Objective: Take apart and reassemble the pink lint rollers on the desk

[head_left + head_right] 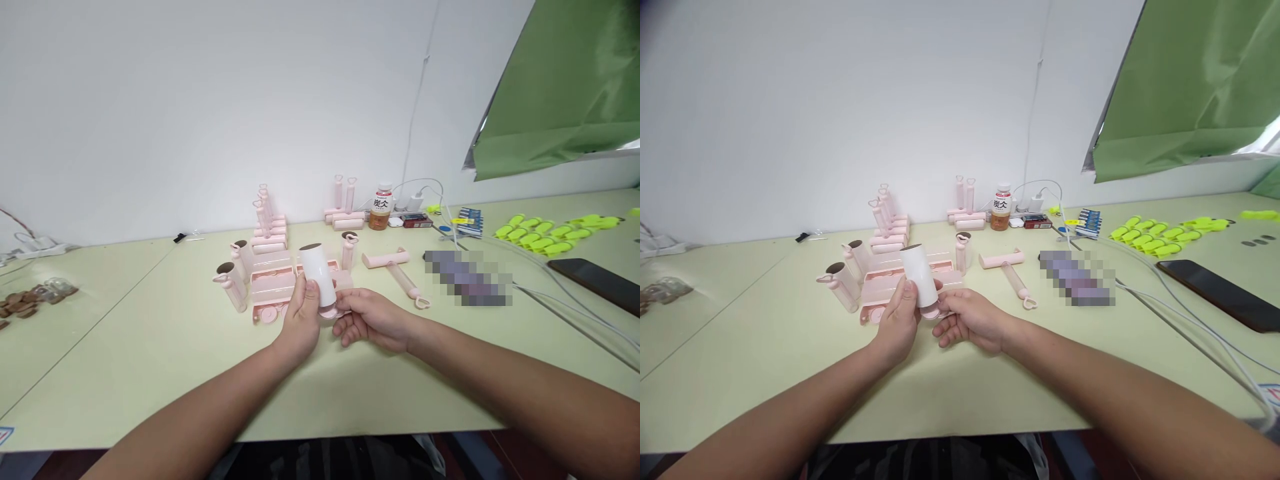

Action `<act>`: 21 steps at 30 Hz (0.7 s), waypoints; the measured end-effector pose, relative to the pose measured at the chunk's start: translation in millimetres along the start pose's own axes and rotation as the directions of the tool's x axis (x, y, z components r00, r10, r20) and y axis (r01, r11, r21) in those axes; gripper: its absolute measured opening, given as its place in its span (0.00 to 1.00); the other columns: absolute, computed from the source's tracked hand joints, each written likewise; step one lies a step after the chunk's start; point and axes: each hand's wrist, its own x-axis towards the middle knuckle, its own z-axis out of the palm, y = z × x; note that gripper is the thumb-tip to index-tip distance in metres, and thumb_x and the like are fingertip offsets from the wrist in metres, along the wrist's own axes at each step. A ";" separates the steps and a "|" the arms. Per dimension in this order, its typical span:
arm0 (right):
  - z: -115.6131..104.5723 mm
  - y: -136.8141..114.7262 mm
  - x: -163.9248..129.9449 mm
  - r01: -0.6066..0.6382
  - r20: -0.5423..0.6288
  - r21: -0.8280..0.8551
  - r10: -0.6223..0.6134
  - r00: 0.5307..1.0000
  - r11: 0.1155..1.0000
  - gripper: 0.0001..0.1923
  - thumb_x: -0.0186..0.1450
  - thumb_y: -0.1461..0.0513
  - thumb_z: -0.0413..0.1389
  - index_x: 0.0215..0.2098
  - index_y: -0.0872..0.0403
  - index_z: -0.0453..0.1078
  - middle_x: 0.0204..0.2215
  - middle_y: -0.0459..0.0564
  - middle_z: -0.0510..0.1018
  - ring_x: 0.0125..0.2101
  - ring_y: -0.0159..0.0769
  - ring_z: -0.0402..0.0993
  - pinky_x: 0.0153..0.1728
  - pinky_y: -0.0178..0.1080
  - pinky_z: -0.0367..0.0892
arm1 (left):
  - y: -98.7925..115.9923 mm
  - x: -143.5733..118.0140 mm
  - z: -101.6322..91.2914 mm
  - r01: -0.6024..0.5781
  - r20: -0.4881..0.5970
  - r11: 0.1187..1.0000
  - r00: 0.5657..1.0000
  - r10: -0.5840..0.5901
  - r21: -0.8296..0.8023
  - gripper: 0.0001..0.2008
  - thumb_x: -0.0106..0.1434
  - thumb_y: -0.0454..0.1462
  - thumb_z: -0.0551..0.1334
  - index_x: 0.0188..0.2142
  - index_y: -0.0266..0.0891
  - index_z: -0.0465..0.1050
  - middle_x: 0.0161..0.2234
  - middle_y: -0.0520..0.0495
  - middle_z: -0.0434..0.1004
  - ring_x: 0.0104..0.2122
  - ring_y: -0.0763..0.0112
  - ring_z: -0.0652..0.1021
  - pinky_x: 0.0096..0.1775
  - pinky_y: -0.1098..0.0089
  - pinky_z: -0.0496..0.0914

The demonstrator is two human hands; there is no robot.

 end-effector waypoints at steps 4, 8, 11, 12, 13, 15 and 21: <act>-2.8 1.6 1.9 -0.034 -0.082 -0.218 0.016 0.996 0.975 0.05 0.60 0.62 0.58 0.30 0.55 0.67 0.20 0.42 0.71 0.18 0.27 0.69 0.18 0.31 0.69 | -2.7 2.6 -0.3 0.033 -0.012 0.999 0.999 -0.033 -0.032 0.24 0.67 0.56 0.48 0.47 0.41 0.67 0.42 0.44 0.75 0.40 0.64 0.76 0.43 0.65 0.70; -11.0 5.7 5.3 0.032 -0.125 -0.739 -0.183 0.975 0.673 0.09 0.62 0.58 0.55 0.29 0.55 0.70 0.19 0.43 0.70 0.19 0.29 0.64 0.20 0.32 0.59 | -5.9 5.1 -1.0 -0.023 -0.063 1.000 0.998 0.022 -0.012 0.23 0.68 0.55 0.48 0.47 0.43 0.67 0.46 0.44 0.74 0.46 0.63 0.74 0.48 0.64 0.68; -13.7 8.5 6.1 0.091 -0.042 -0.927 -0.343 0.939 0.363 0.10 0.64 0.58 0.54 0.30 0.55 0.73 0.29 0.49 0.75 0.29 0.35 0.69 0.28 0.35 0.59 | -5.1 5.3 -2.3 -0.081 -0.108 0.997 0.991 0.082 0.010 0.21 0.68 0.54 0.48 0.46 0.43 0.66 0.44 0.44 0.74 0.46 0.63 0.73 0.48 0.64 0.67; -13.2 9.3 5.9 0.087 -0.022 -0.955 -0.359 0.933 0.285 0.10 0.64 0.58 0.53 0.32 0.54 0.74 0.32 0.50 0.75 0.31 0.36 0.70 0.29 0.36 0.59 | -4.1 5.1 -2.8 -0.088 -0.113 0.996 0.990 0.089 0.015 0.21 0.68 0.54 0.47 0.46 0.42 0.65 0.43 0.44 0.74 0.45 0.64 0.73 0.48 0.64 0.67; -12.2 10.1 5.5 0.075 -0.009 -0.974 -0.365 0.931 0.215 0.11 0.64 0.58 0.53 0.34 0.54 0.74 0.33 0.51 0.75 0.32 0.37 0.71 0.30 0.36 0.59 | -2.9 4.7 -3.3 -0.091 -0.116 0.996 0.989 0.093 0.018 0.21 0.68 0.54 0.47 0.46 0.42 0.65 0.43 0.44 0.74 0.45 0.64 0.74 0.48 0.64 0.67; -9.6 11.3 4.1 0.037 0.002 -0.995 -0.360 0.933 0.090 0.12 0.65 0.56 0.52 0.37 0.54 0.74 0.35 0.53 0.73 0.31 0.38 0.71 0.30 0.36 0.57 | -0.1 3.6 -4.1 -0.095 -0.121 0.995 0.988 0.096 0.020 0.21 0.68 0.54 0.47 0.46 0.42 0.65 0.42 0.44 0.74 0.44 0.64 0.74 0.47 0.64 0.67; -6.5 5.0 -6.0 -0.020 0.024 -0.989 -0.292 0.956 -0.145 0.20 0.68 0.48 0.47 0.36 0.52 0.72 0.33 0.52 0.72 0.26 0.37 0.69 0.24 0.36 0.49 | 8.9 0.6 -4.0 -0.111 -0.127 0.992 0.985 0.118 0.065 0.22 0.68 0.54 0.46 0.46 0.40 0.65 0.41 0.43 0.74 0.42 0.63 0.73 0.46 0.65 0.67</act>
